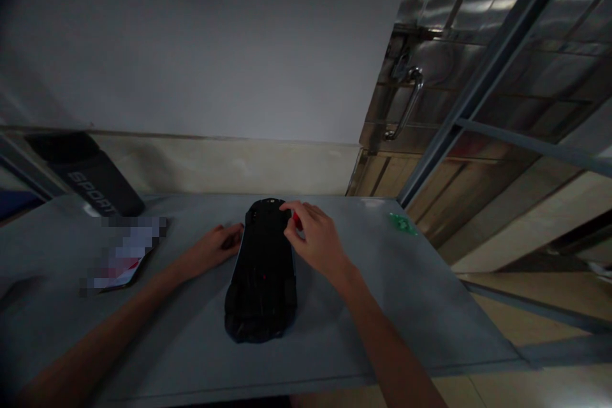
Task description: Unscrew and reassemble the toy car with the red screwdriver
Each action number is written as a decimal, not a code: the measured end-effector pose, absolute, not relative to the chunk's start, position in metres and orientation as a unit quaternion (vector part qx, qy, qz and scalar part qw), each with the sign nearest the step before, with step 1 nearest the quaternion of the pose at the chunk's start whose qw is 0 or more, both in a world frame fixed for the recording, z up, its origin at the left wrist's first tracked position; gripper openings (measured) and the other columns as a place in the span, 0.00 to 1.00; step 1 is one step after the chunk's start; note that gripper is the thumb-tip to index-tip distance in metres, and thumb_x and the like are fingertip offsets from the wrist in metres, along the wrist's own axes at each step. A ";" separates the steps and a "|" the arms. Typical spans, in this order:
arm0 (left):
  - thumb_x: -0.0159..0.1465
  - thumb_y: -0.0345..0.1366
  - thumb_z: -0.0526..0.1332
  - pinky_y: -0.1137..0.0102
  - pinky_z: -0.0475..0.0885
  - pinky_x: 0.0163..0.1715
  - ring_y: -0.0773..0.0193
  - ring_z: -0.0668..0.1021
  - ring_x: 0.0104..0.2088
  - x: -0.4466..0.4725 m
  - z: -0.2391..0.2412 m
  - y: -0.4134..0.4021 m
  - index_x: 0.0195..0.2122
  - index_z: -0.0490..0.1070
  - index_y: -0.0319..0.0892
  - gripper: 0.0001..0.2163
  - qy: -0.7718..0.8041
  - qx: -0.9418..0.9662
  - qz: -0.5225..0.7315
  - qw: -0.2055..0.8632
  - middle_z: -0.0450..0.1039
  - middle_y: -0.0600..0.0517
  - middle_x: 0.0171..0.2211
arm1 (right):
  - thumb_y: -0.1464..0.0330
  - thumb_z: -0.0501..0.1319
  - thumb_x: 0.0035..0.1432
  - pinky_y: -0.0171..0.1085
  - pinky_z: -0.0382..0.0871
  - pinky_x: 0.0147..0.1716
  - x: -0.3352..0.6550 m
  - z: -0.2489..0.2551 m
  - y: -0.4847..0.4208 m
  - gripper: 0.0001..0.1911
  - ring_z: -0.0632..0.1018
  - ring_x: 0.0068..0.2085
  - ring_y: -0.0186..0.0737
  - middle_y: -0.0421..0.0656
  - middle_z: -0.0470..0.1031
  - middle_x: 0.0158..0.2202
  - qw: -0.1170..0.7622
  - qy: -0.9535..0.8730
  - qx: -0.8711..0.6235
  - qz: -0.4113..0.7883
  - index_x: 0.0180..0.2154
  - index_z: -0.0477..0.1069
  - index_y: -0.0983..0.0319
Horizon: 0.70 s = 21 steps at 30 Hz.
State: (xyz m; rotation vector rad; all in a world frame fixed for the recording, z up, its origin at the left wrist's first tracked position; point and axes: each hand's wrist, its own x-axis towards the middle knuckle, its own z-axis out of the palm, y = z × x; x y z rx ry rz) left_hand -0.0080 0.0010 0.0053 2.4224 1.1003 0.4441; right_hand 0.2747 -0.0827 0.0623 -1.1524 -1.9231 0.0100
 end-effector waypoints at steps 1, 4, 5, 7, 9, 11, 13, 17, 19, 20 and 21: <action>0.70 0.42 0.57 0.64 0.72 0.40 0.58 0.77 0.31 -0.008 0.005 0.001 0.39 0.69 0.46 0.07 0.399 0.876 0.161 0.219 0.72 0.55 0.27 | 0.74 0.55 0.68 0.38 0.71 0.36 0.275 0.063 -0.083 0.16 0.78 0.34 0.41 0.41 0.77 0.35 0.432 -0.774 -0.462 0.003 0.52 0.75 0.58; 0.69 0.43 0.58 0.63 0.73 0.41 0.58 0.77 0.31 -0.009 0.002 0.003 0.38 0.69 0.46 0.07 0.398 0.877 0.161 0.216 0.73 0.55 0.28 | 0.71 0.56 0.70 0.38 0.70 0.37 0.273 0.063 -0.083 0.13 0.77 0.33 0.40 0.40 0.75 0.32 0.434 -0.772 -0.464 -0.005 0.50 0.76 0.58; 0.69 0.43 0.58 0.63 0.73 0.41 0.58 0.77 0.31 -0.009 0.001 0.003 0.38 0.69 0.47 0.07 0.398 0.877 0.161 0.216 0.73 0.55 0.28 | 0.70 0.56 0.71 0.38 0.70 0.36 0.272 0.062 -0.083 0.11 0.76 0.31 0.40 0.39 0.74 0.30 0.436 -0.768 -0.469 -0.005 0.48 0.76 0.58; 0.70 0.43 0.58 0.63 0.74 0.43 0.59 0.77 0.31 -0.010 0.000 0.004 0.38 0.69 0.46 0.07 0.398 0.878 0.160 0.214 0.74 0.55 0.28 | 0.68 0.57 0.73 0.38 0.69 0.35 0.272 0.060 -0.082 0.10 0.75 0.29 0.38 0.37 0.72 0.27 0.437 -0.757 -0.485 0.000 0.47 0.77 0.57; 0.70 0.43 0.58 0.62 0.74 0.43 0.59 0.77 0.31 -0.010 0.000 0.004 0.39 0.70 0.46 0.08 0.398 0.878 0.158 0.213 0.74 0.55 0.28 | 0.68 0.57 0.72 0.37 0.69 0.34 0.272 0.058 -0.081 0.11 0.74 0.28 0.38 0.36 0.72 0.27 0.435 -0.754 -0.492 0.007 0.49 0.76 0.56; 0.70 0.43 0.58 0.62 0.74 0.43 0.58 0.78 0.31 -0.010 0.001 0.004 0.39 0.70 0.45 0.08 0.396 0.879 0.159 0.213 0.74 0.54 0.28 | 0.71 0.56 0.69 0.38 0.70 0.35 0.274 0.058 -0.081 0.13 0.76 0.30 0.40 0.38 0.75 0.30 0.432 -0.761 -0.483 0.007 0.51 0.75 0.56; 0.69 0.42 0.59 0.62 0.74 0.42 0.59 0.78 0.30 -0.009 0.003 0.004 0.38 0.70 0.46 0.07 0.392 0.880 0.161 0.213 0.74 0.55 0.27 | 0.72 0.56 0.67 0.39 0.71 0.37 0.275 0.058 -0.081 0.15 0.77 0.33 0.41 0.40 0.76 0.33 0.428 -0.772 -0.469 0.001 0.52 0.75 0.56; 0.69 0.42 0.59 0.64 0.73 0.40 0.59 0.76 0.30 -0.009 0.004 0.004 0.37 0.70 0.46 0.07 0.390 0.881 0.167 0.211 0.74 0.55 0.26 | 0.69 0.57 0.70 0.40 0.71 0.38 0.275 0.059 -0.081 0.10 0.76 0.31 0.41 0.38 0.75 0.29 0.423 -0.768 -0.481 -0.001 0.48 0.76 0.55; 0.70 0.42 0.59 0.63 0.73 0.40 0.59 0.77 0.30 -0.009 0.004 0.003 0.38 0.70 0.46 0.07 0.390 0.881 0.167 0.211 0.74 0.54 0.27 | 0.68 0.57 0.71 0.39 0.71 0.37 0.274 0.059 -0.081 0.09 0.75 0.30 0.40 0.37 0.74 0.28 0.428 -0.759 -0.490 -0.001 0.47 0.76 0.55; 0.70 0.42 0.58 0.63 0.73 0.41 0.59 0.77 0.31 -0.009 0.004 0.002 0.38 0.70 0.46 0.07 0.390 0.881 0.166 0.210 0.74 0.54 0.28 | 0.69 0.57 0.71 0.39 0.71 0.37 0.274 0.059 -0.081 0.10 0.75 0.30 0.40 0.38 0.74 0.28 0.430 -0.759 -0.490 -0.002 0.48 0.76 0.55; 0.70 0.42 0.58 0.63 0.73 0.41 0.59 0.77 0.31 -0.009 0.004 0.002 0.39 0.71 0.46 0.07 0.392 0.881 0.165 0.210 0.74 0.54 0.28 | 0.70 0.57 0.69 0.39 0.71 0.37 0.274 0.059 -0.081 0.11 0.75 0.30 0.40 0.38 0.74 0.29 0.430 -0.761 -0.486 -0.002 0.49 0.76 0.55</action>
